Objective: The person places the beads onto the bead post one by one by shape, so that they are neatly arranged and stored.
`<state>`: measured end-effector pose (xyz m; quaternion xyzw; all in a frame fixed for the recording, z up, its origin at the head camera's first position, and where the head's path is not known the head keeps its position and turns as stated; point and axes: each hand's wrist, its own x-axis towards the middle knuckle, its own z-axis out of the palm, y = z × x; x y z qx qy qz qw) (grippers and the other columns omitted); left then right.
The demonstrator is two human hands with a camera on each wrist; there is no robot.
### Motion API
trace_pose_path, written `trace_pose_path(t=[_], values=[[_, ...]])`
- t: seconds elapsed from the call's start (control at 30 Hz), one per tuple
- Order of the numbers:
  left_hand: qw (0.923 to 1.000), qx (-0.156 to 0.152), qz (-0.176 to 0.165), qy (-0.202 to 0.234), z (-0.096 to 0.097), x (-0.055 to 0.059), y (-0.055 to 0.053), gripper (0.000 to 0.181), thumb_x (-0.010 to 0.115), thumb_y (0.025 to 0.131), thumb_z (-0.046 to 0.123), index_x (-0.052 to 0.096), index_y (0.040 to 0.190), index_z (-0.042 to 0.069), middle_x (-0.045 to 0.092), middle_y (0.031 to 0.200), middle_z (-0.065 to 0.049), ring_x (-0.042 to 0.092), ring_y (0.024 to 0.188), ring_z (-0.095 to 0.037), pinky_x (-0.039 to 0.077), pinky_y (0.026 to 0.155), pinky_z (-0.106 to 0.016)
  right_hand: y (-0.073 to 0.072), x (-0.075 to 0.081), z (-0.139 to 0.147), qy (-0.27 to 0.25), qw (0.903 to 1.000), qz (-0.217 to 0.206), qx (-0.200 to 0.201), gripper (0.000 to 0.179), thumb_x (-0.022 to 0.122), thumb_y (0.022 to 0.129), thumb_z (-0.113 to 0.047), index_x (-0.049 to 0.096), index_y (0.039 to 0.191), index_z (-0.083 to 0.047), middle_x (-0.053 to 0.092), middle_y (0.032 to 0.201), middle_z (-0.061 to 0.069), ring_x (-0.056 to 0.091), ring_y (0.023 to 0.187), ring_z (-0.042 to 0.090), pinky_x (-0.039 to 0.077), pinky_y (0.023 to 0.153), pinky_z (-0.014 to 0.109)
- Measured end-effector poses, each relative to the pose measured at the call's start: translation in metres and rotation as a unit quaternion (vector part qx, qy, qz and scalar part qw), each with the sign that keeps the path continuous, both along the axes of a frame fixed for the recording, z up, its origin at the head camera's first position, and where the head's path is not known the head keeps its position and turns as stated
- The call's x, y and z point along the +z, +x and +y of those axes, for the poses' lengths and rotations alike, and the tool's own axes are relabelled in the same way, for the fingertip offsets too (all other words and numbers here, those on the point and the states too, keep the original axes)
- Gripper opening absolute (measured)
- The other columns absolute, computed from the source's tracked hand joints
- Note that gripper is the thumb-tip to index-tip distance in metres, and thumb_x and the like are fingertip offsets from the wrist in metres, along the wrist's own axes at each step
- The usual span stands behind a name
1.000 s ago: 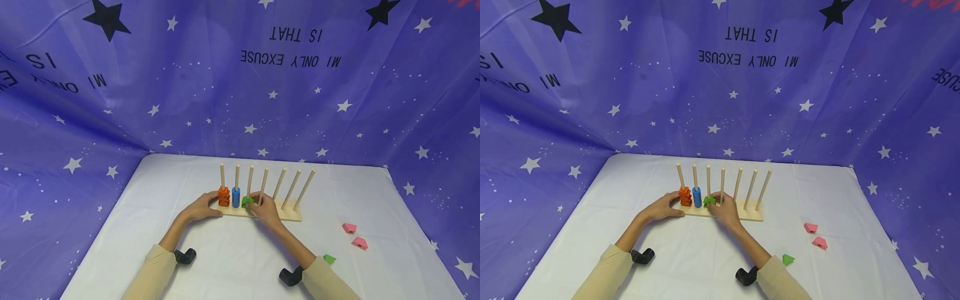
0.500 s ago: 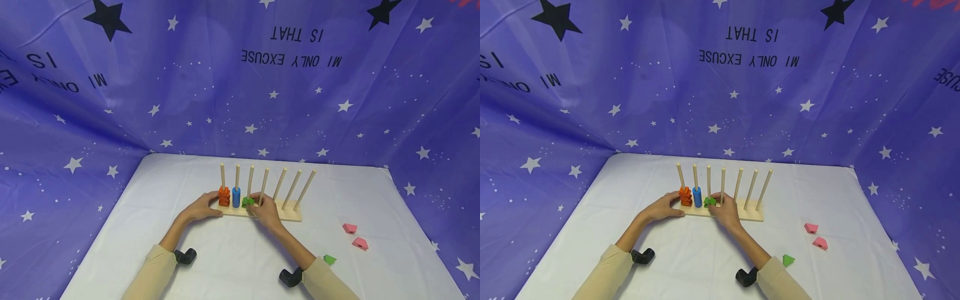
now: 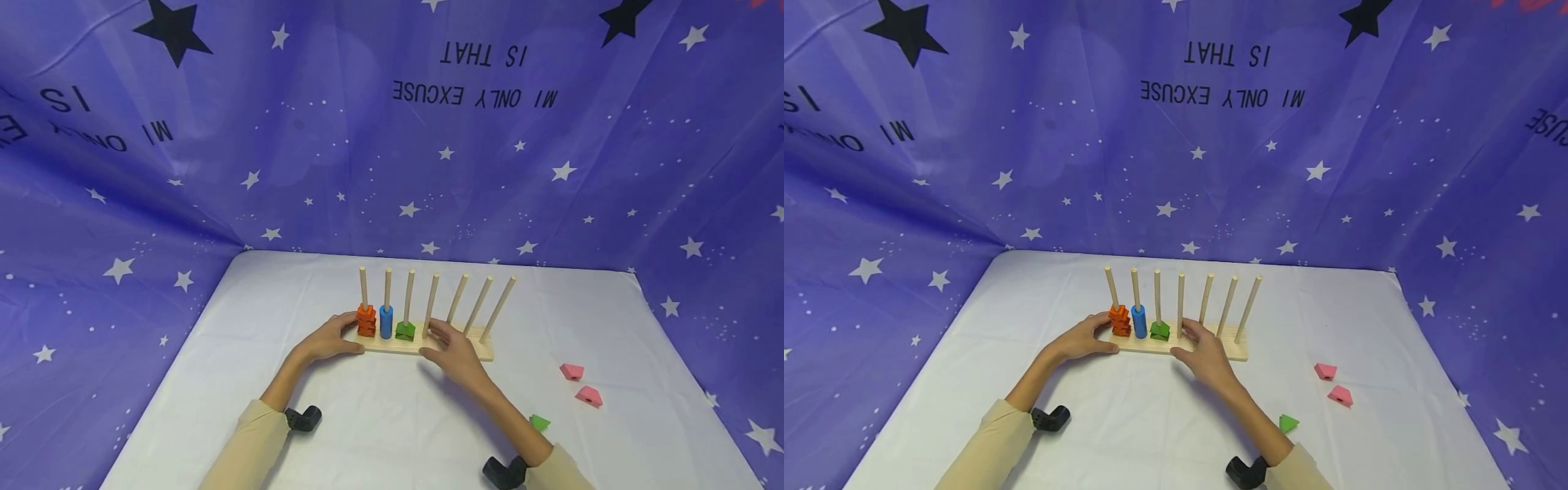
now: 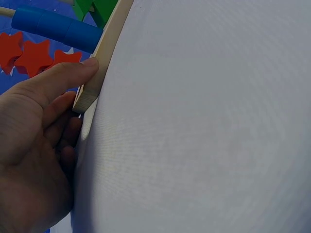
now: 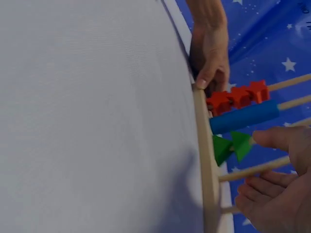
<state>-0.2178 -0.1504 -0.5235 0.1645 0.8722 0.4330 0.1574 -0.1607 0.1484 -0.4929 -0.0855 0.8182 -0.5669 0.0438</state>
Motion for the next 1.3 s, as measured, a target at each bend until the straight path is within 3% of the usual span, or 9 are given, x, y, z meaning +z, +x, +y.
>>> trace_pose_path(t=[0.23, 0.33, 0.53, 0.6, 0.73, 0.83, 0.93, 1.07, 1.3], values=[[1.0000, 0.003, 0.000, 0.001, 0.001, 0.000, -0.001, 0.082, 0.083, 0.081, 0.025, 0.044, 0.149, 0.000, 0.040, 0.153, -0.022, 0.032, 0.141, -0.040, 0.024, 0.115, -0.055, 0.035, 0.018, 0.061, 0.062, 0.9954, 0.068, -0.026, 0.036, 0.076, 0.087, -0.004, 0.066, 0.121, 0.003, 0.066, 0.123, 0.016, 0.060, 0.118, 0.036, 0.047, 0.101, 0.045], [1.0000, 0.006, -0.004, -0.006, 0.000, 0.000, 0.000, 0.083, 0.083, 0.081, 0.025, 0.043, 0.149, 0.000, 0.039, 0.153, -0.022, 0.031, 0.141, -0.039, 0.024, 0.115, -0.055, 0.050, 0.022, 0.087, 0.089, 0.9919, 0.075, -0.050, 0.033, 0.076, 0.088, -0.006, 0.068, 0.119, 0.001, 0.068, 0.119, 0.013, 0.063, 0.114, 0.033, 0.049, 0.099, 0.040], [0.9999, 0.007, -0.010, -0.007, 0.000, 0.000, 0.001, 0.084, 0.082, 0.081, 0.025, 0.042, 0.150, 0.000, 0.038, 0.153, -0.023, 0.030, 0.142, -0.040, 0.024, 0.115, -0.057, 0.084, 0.019, 0.131, 0.130, 0.9856, 0.036, -0.102, 0.033, 0.075, 0.090, -0.014, 0.068, 0.118, 0.001, 0.068, 0.119, 0.013, 0.063, 0.113, 0.027, 0.046, 0.093, 0.014], [0.9999, 0.007, -0.009, -0.005, 0.000, 0.000, 0.001, 0.083, 0.082, 0.081, 0.025, 0.042, 0.150, 0.000, 0.038, 0.153, -0.022, 0.031, 0.142, -0.040, 0.024, 0.115, -0.057, 0.094, 0.015, 0.142, 0.157, 0.9806, 0.014, -0.117, 0.034, 0.076, 0.090, -0.018, 0.069, 0.117, 0.001, 0.069, 0.119, 0.013, 0.063, 0.112, 0.027, 0.048, 0.090, 0.014], [1.0000, 0.003, -0.001, -0.005, -0.001, -0.002, -0.001, 0.082, 0.082, 0.081, 0.025, 0.043, 0.150, 0.001, 0.040, 0.152, -0.022, 0.033, 0.140, -0.040, 0.025, 0.114, -0.056, 0.108, 0.007, 0.158, 0.212, 0.9681, -0.047, -0.124, 0.040, 0.078, 0.088, -0.026, 0.069, 0.119, -0.002, 0.069, 0.118, 0.013, 0.065, 0.109, 0.029, 0.054, 0.087, 0.029], [1.0000, 0.004, -0.002, -0.002, -0.001, -0.003, -0.001, 0.082, 0.082, 0.081, 0.025, 0.043, 0.150, 0.002, 0.040, 0.152, -0.021, 0.033, 0.140, -0.039, 0.025, 0.115, -0.056, 0.114, 0.003, 0.166, 0.228, 0.9604, -0.100, -0.124, 0.047, 0.078, 0.088, -0.032, 0.068, 0.122, -0.002, 0.070, 0.116, 0.011, 0.066, 0.101, 0.025, 0.054, 0.082, 0.032], [1.0000, 0.005, -0.006, 0.004, -0.001, -0.004, -0.001, 0.082, 0.083, 0.081, 0.024, 0.044, 0.150, 0.002, 0.040, 0.152, -0.021, 0.032, 0.141, -0.039, 0.024, 0.115, -0.056, 0.116, -0.002, 0.168, 0.226, 0.9558, -0.133, -0.132, 0.049, 0.078, 0.087, -0.035, 0.067, 0.122, -0.002, 0.071, 0.110, 0.007, 0.066, 0.092, 0.016, 0.051, 0.078, 0.027], [1.0000, 0.003, -0.004, 0.004, -0.002, -0.004, -0.001, 0.082, 0.083, 0.081, 0.024, 0.044, 0.149, 0.001, 0.040, 0.152, -0.022, 0.032, 0.141, -0.039, 0.024, 0.115, -0.055, 0.115, -0.007, 0.167, 0.225, 0.9542, -0.140, -0.138, 0.044, 0.078, 0.087, -0.032, 0.069, 0.118, -0.002, 0.073, 0.103, 0.004, 0.066, 0.084, 0.012, 0.051, 0.075, 0.026], [1.0000, 0.002, 0.000, -0.002, -0.001, -0.004, 0.000, 0.082, 0.082, 0.081, 0.025, 0.044, 0.149, 0.001, 0.040, 0.152, -0.022, 0.033, 0.140, -0.040, 0.025, 0.115, -0.056, 0.112, -0.007, 0.159, 0.235, 0.9500, -0.158, -0.132, 0.035, 0.078, 0.086, -0.033, 0.074, 0.110, -0.008, 0.071, 0.092, -0.003, 0.064, 0.083, 0.014, 0.050, 0.074, 0.035]])
